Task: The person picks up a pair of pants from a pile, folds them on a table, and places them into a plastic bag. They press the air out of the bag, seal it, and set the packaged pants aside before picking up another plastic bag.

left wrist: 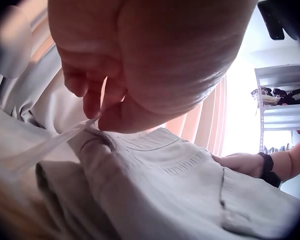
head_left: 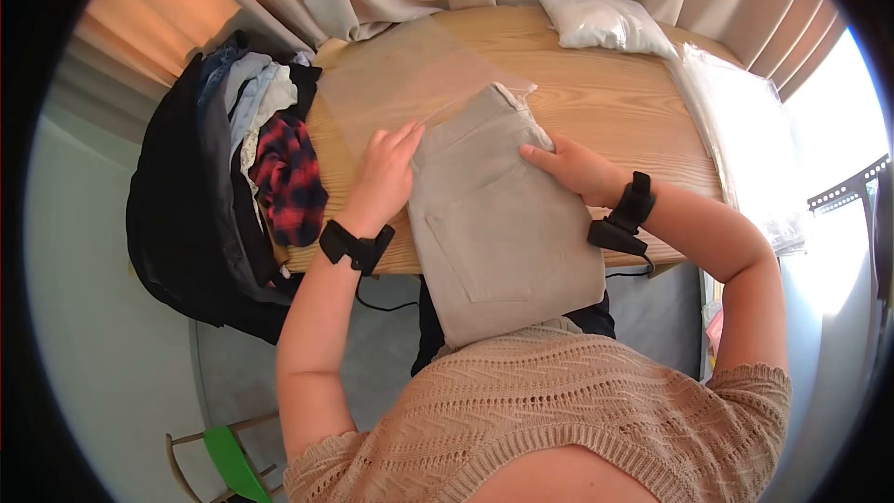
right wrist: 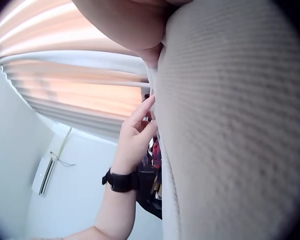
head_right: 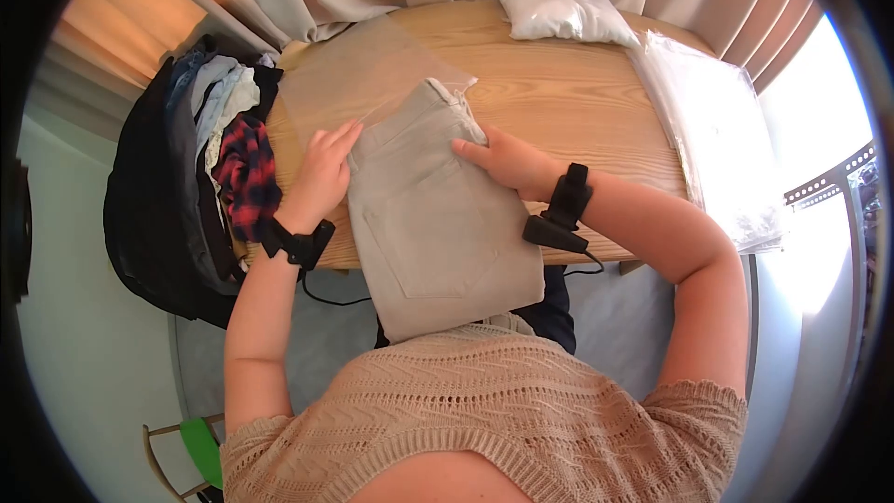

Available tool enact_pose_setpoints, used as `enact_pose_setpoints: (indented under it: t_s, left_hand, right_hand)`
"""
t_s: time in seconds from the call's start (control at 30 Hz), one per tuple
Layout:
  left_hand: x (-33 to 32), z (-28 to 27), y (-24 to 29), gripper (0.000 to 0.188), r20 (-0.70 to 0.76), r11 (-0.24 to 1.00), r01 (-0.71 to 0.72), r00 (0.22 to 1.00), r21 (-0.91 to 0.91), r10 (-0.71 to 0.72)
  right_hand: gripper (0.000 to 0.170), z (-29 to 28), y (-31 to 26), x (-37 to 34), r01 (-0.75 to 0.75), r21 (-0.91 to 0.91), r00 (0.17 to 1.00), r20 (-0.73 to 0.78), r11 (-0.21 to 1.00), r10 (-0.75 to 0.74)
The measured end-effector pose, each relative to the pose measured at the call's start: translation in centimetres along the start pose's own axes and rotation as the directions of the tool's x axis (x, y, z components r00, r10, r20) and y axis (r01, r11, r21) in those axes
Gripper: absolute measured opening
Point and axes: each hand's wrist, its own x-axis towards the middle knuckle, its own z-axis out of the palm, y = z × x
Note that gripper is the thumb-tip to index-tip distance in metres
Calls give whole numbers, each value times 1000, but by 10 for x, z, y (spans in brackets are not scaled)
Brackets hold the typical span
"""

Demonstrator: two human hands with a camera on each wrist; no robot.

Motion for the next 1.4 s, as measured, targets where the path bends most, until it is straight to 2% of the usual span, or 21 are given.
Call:
enact_pose_setpoints:
  t_s: [0.07,0.1,0.17,0.27,0.4,0.47,0.6,0.67,0.8,0.87,0.9,0.97,1.0,1.03,1.07,1.1,1.17,1.27,1.3,1.37,1.4]
  left_hand:
    - [10,-6,-1,51,27,998,-25,999,49,24]
    - [14,-7,-3,51,27,998,-29,999,51,28]
    - [22,-8,-5,50,10,993,-96,995,67,95]
    - [29,-8,0,49,-5,984,-167,986,55,168]
    - [22,-14,17,49,-2,980,-184,983,79,185]
    - [17,-20,23,52,122,969,-232,968,89,220]
    - [-7,-20,21,53,49,975,-166,986,147,161]
    - [-22,-17,11,54,117,975,34,991,221,-61]
    - [-39,-9,9,51,119,979,-9,993,205,-16]
    - [-39,-8,16,49,97,982,-177,981,65,170]
    - [-40,-8,16,49,98,981,-183,980,67,176]
    - [-43,-6,18,52,95,991,-124,988,49,119]
    - [-44,-6,18,53,93,995,-94,992,41,89]
    - [-46,-6,19,53,92,994,-96,992,45,91]
    - [-49,-5,18,54,75,998,1,997,59,-5]
    - [-52,-5,18,56,57,993,98,993,68,-102]
    - [-59,-8,18,55,19,986,137,990,95,-139]
    - [-66,-8,16,55,-23,973,191,982,133,-189]
    - [-69,-7,16,56,-15,968,198,980,152,-199]
    - [-71,-5,13,56,9,969,178,983,169,-182]
    - [-72,-5,11,56,28,969,153,986,196,-162]
  right_hand:
    - [46,6,-5,-1,60,-146,998,35,987,-56]
    - [46,8,-9,-1,64,-145,998,33,987,-60]
    - [50,9,-17,1,22,-343,995,96,939,12]
    - [46,2,-6,19,-1,-360,994,99,933,39]
    - [47,-5,5,34,-54,-263,990,116,963,86]
    - [48,-8,7,35,-188,-172,976,74,967,203]
    - [49,-12,9,31,-239,-124,968,42,963,246]
    - [49,-17,18,33,-204,-41,979,22,978,205]
    - [49,-9,12,30,-141,69,990,20,988,140]
    - [49,-3,8,34,-93,141,994,-43,986,100]
    - [49,-4,9,40,-88,144,994,-46,986,95]
    - [46,-8,12,53,-237,206,951,-149,949,270]
    - [46,-11,13,52,-234,206,952,-149,950,267]
    - [45,-16,14,49,-214,237,974,-22,948,226]
    - [43,-21,16,45,-199,267,979,105,943,177]
    - [42,-21,13,33,-192,270,973,178,944,147]
    - [42,-25,25,9,-224,273,952,264,936,151]
    - [57,7,17,-39,-146,274,977,193,951,94]
    - [57,14,23,-43,-153,271,976,190,950,103]
    - [61,27,38,-43,-35,43,997,76,998,32]
    - [61,30,41,-40,-38,46,997,71,998,35]
